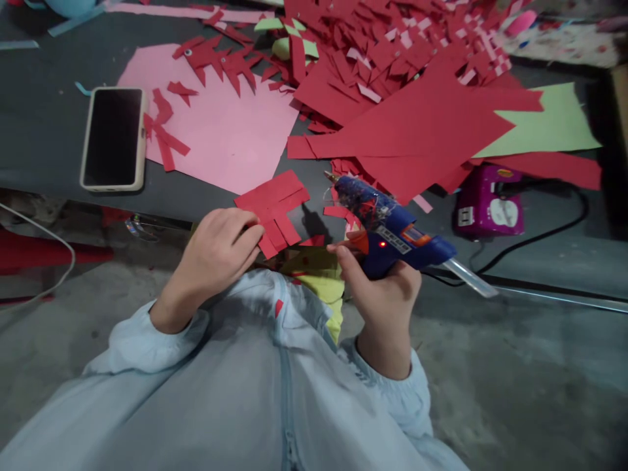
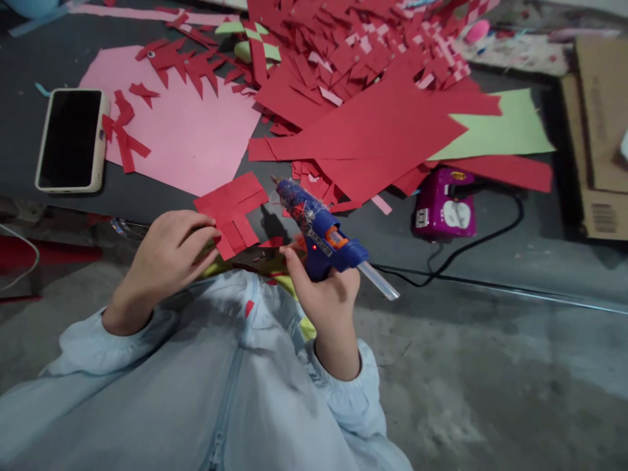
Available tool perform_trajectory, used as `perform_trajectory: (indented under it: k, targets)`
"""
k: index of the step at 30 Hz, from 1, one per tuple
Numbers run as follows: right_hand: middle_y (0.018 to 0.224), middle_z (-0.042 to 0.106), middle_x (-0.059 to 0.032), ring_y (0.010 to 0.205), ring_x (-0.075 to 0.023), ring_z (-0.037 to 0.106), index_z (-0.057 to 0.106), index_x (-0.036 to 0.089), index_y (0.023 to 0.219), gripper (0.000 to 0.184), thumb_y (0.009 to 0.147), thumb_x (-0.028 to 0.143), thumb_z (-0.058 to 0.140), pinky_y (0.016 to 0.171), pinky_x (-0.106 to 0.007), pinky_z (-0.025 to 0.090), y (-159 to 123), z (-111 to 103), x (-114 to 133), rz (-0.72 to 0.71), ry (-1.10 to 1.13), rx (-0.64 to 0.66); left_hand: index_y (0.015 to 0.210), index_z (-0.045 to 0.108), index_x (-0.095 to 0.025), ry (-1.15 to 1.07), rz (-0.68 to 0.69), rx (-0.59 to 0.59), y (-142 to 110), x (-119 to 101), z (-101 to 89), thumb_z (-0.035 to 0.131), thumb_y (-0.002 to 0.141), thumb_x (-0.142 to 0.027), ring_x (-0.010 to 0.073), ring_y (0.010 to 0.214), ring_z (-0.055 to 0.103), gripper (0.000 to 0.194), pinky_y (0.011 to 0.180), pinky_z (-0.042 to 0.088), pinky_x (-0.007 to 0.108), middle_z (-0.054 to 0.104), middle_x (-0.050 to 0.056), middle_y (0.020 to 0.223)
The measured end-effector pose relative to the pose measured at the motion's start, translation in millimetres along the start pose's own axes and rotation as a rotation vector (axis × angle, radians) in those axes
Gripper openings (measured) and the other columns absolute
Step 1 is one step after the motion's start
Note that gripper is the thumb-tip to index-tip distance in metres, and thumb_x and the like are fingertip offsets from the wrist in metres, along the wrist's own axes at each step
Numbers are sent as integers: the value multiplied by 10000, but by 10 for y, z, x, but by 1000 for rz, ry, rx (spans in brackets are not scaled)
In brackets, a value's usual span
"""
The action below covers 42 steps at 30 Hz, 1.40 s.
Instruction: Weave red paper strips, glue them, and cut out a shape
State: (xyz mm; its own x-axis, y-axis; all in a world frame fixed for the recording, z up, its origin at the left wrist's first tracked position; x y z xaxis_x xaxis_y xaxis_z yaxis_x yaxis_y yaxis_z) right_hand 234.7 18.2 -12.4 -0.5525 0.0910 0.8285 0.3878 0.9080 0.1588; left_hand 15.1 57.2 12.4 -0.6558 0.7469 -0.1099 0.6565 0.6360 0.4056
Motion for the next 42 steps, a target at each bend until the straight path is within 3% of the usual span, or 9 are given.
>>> perform_trajectory:
  k: [5,8,16,22,29,32,36,42]
  targets:
    - [723,764,-54,646,-260,730,729,232,763,168,781,399,727,772,-493,616,-15,-34,-69,56,34,3,885,684,-175,108,79,-75,14,-170,-44,546,911,-134,171,724,571,146,636,433,319,667,57,802]
    - [737,767,-51,626,-254,723,726,233,809,180,777,410,736,730,-475,618,-30,-44,-135,79,55,1,867,679,-203,100,106,-126,35,-151,-115,558,914,-148,159,696,566,140,614,416,309,662,36,754]
    - [624,720,-28,604,-238,710,752,239,752,187,803,414,707,706,-445,623,-26,-52,-111,30,0,6,925,687,-232,98,19,-57,78,327,-220,547,942,-227,193,846,685,141,720,517,353,764,23,887]
    - [569,694,-25,604,-253,717,760,241,713,244,806,456,693,692,-453,620,-13,-67,-70,13,-27,-19,968,669,-241,202,59,-96,197,490,-256,533,952,-187,206,900,715,147,739,524,367,783,15,931]
    - [693,743,-54,725,-290,743,744,235,765,227,808,453,698,755,-487,604,-39,-33,-160,48,-18,17,1150,674,-259,135,-70,66,134,653,-145,451,909,-95,268,1133,643,367,930,500,467,739,54,1148]
    - [711,748,-59,748,-289,746,740,224,759,230,811,443,694,764,-478,602,-33,-34,-153,53,-26,17,1169,674,-201,119,-136,62,72,550,-197,437,898,-89,287,1123,631,378,945,499,483,722,103,1158]
    - [729,763,-56,784,-282,749,742,212,765,230,815,428,684,776,-455,598,-41,8,-125,64,-27,44,1174,659,-115,98,-88,33,64,212,-200,433,913,-105,280,1059,626,345,901,535,453,709,149,1112]
    - [755,776,-67,719,-259,741,743,195,823,230,799,421,701,719,-424,608,-64,43,-64,78,26,48,1241,612,-35,18,-26,71,86,-58,34,491,966,-224,289,1108,608,356,956,540,435,676,193,1154]
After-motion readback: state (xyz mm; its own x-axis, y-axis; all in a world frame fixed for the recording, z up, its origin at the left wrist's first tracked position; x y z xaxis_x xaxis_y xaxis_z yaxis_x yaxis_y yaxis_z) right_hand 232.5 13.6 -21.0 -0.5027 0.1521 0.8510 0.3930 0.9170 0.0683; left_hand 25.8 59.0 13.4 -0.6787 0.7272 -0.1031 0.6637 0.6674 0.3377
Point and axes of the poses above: each hand's wrist, its own y-axis towards the middle knuckle, its own z-axis out of the palm, x = y × z, the point moved 8 cm from there along y, towards the middle knuckle
